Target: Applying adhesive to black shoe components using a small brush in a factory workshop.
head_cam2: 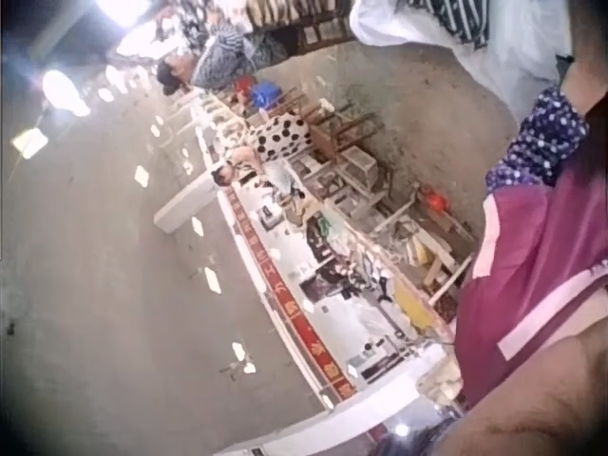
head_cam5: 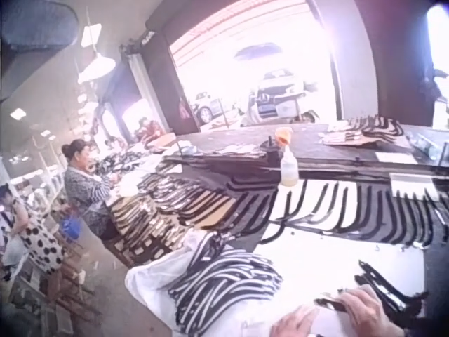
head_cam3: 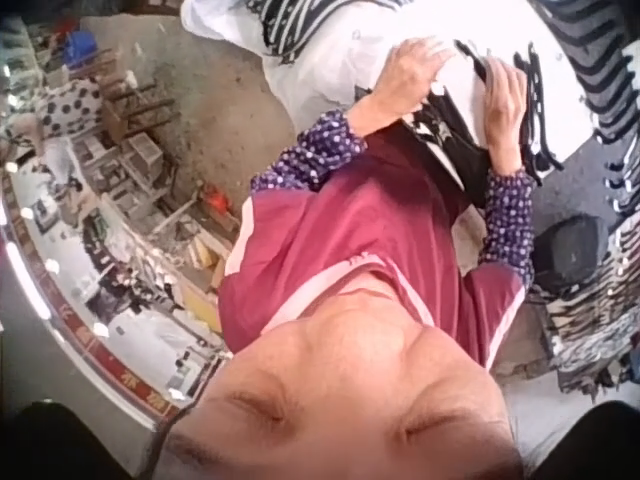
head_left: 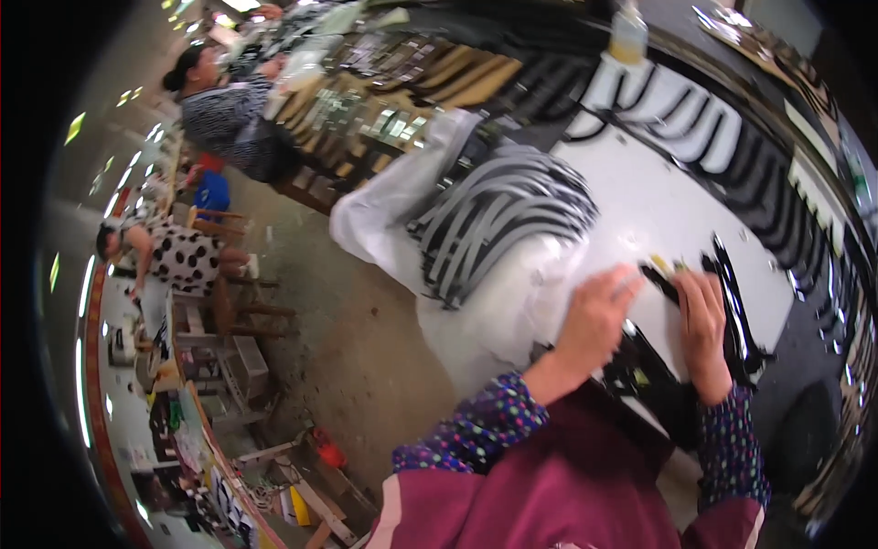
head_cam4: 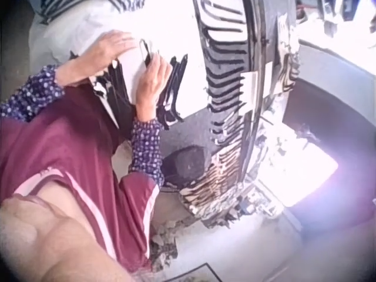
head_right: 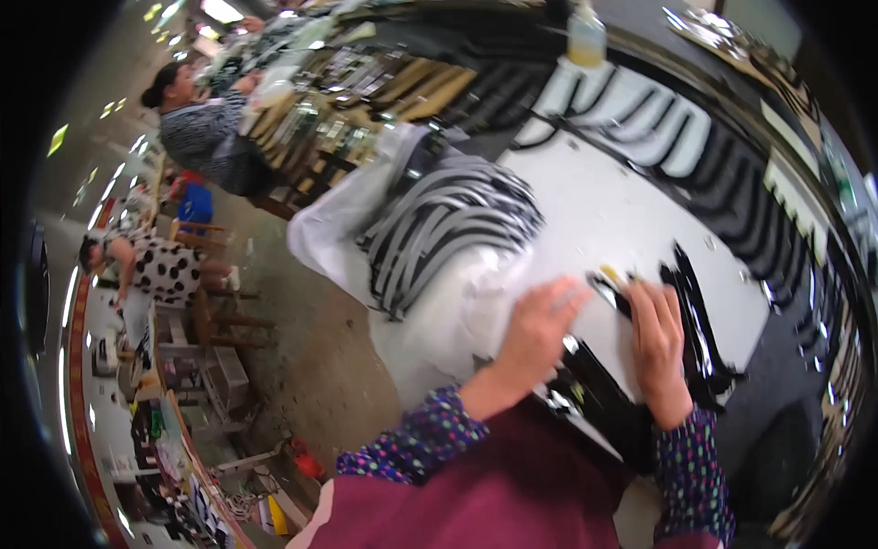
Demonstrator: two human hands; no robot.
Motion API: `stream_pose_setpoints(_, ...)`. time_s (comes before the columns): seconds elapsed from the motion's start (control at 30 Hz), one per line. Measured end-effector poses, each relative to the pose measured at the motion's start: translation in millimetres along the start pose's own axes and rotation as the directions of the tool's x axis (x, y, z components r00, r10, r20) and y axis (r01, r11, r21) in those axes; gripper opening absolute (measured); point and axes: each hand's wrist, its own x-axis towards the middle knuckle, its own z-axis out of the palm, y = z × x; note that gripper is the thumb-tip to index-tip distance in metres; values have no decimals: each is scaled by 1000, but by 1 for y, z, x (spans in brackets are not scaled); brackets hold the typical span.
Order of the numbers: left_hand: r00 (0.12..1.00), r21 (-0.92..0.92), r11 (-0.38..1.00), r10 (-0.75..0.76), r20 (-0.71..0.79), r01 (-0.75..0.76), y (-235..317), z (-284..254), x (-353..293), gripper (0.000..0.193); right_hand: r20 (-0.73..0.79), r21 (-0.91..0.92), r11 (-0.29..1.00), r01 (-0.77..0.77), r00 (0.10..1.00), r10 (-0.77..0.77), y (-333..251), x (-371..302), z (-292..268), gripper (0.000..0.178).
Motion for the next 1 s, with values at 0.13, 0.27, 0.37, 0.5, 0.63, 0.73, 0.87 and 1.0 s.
stream_pose_setpoints(0.13, 997, -52, 998, -51, -61, 48, 12, -23, -1, 32, -83, 252, 928, -273, 950, 302, 9, 13, 2, 13)
stream_pose_setpoints(0.27, 1000, -20, 1000, -11, -2, 11, 21, -23, -9, 31, 108, 663, 471, -582, 697, 709, 24, 16, -7, 17)
stream_pose_setpoints(0.37, 995, 13, 996, 85, 60, -86, 35, -12, 10, 35, 157, 774, 320, -546, 656, 738, 30, 12, -9, 21)
stream_pose_setpoints(0.5, 951, -4, 975, 218, 218, -222, 48, 14, 21, 40, 285, 868, 75, -490, 618, 733, 34, 9, -25, 24)
stream_pose_setpoints(0.63, 916, 215, 925, 234, 325, -313, 49, 19, 18, 47, 374, 880, -91, -467, 560, 739, 32, 4, -79, 29)
stream_pose_setpoints(0.73, 908, 237, 913, 240, 343, -331, 57, 19, 19, 43, 361, 890, -97, -445, 560, 746, 19, -16, -111, 29)
stream_pose_setpoints(0.87, 915, 264, 903, 252, 314, -340, 61, 20, 20, 48, 290, 921, -40, -388, 612, 735, -8, -35, -128, 29)
stream_pose_setpoints(1.0, 953, 117, 971, 175, 249, -209, 50, -7, 27, 32, 314, 912, -38, -407, 638, 703, -22, -44, -120, 26)
